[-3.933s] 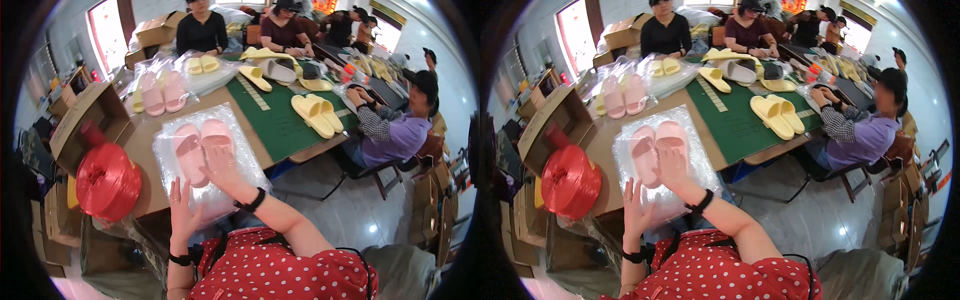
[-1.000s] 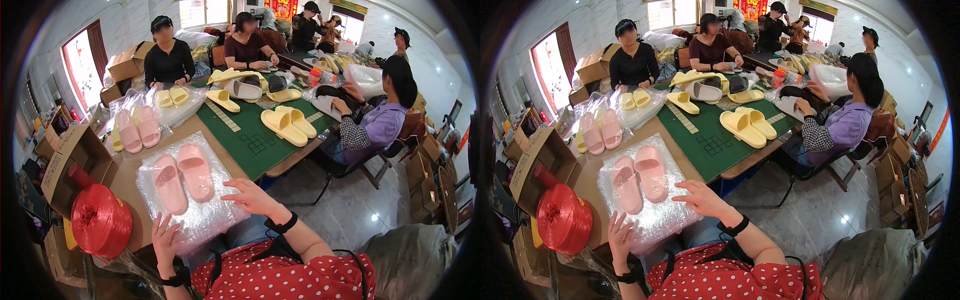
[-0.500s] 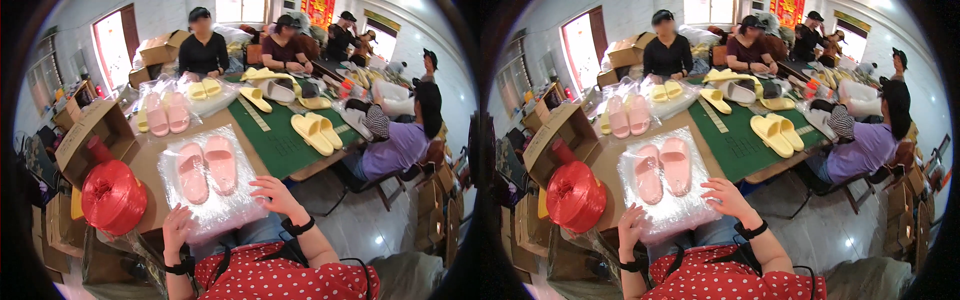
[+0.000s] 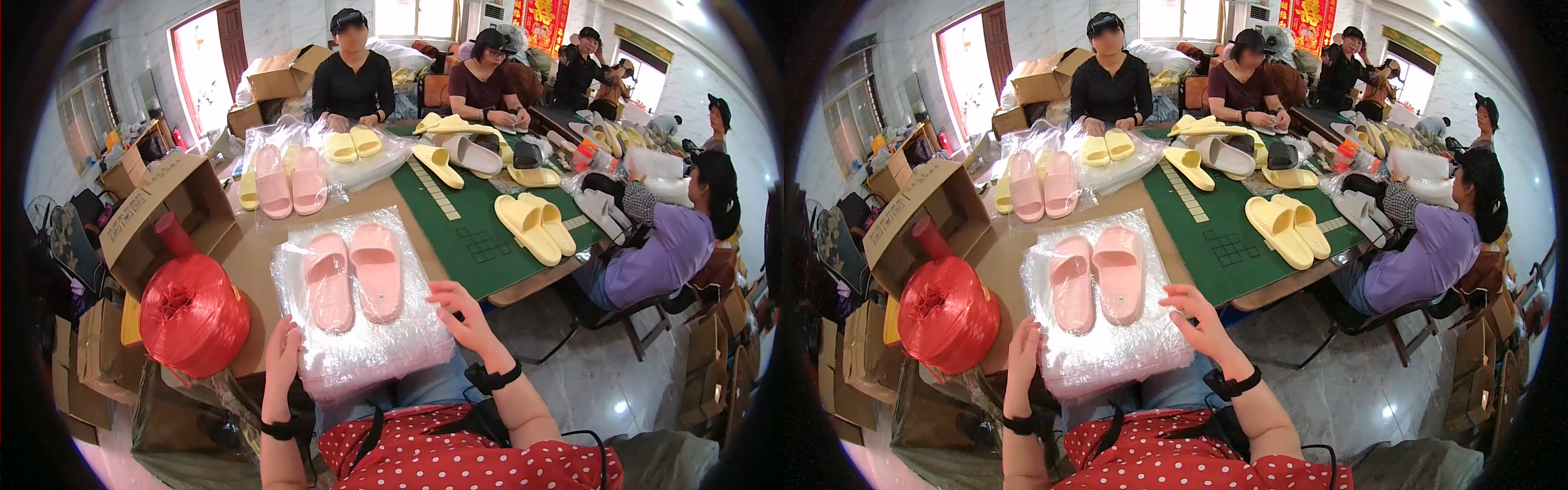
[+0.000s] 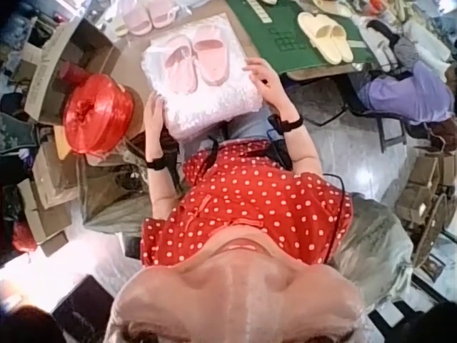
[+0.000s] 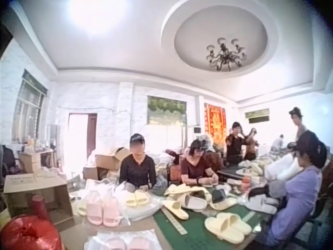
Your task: The recorder is packing yellow and pink slippers into bubble wrap and plastic bags at a manufacturing facility.
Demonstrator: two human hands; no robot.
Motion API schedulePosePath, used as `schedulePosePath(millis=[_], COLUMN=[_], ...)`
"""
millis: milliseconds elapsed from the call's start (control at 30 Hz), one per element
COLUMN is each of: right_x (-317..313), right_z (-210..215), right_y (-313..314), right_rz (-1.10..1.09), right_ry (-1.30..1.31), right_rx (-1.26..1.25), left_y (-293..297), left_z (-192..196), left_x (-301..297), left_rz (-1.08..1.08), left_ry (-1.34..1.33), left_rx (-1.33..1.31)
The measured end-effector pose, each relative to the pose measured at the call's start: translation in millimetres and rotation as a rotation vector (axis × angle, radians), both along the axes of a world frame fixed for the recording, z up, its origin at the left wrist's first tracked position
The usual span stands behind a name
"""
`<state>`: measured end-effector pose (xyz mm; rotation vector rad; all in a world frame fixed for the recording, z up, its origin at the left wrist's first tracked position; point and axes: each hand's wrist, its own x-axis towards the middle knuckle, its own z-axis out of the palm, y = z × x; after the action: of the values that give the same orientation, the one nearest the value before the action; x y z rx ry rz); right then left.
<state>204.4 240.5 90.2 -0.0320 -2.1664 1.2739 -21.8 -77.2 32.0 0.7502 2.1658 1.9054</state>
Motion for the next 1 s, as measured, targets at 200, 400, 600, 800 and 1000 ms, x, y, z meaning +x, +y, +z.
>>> schedulePosePath(millis=[200,400,600,800,1000], right_x=[-48.2,-71.2,-87.1,-95.8,-96.1], right_z=[-47.1,-31.8,-31.6,-31.6,-32.0], right_y=[8.7,-18.9,-27.9,-38.7,-65.7], right_rz=[-0.198,-0.100,-0.109,0.079,0.216], right_ry=[-0.078,-0.257,-0.175,-0.152,-0.087], right_rx=[-0.316,-0.705,-0.573,-0.797,-0.531], left_y=[34.2,58.5,87.7,93.9,86.3], left_z=[29.0,32.3,37.0,29.0,36.9], left_x=[-19.9,-31.4,-15.8,-16.8,-1.5], left_rz=[-0.099,-0.227,-0.105,-0.010,-0.311], left_ry=[-0.418,-0.705,-0.458,-0.454,-0.843], left_rx=[-0.079,-0.045,-0.202,-0.033,0.378])
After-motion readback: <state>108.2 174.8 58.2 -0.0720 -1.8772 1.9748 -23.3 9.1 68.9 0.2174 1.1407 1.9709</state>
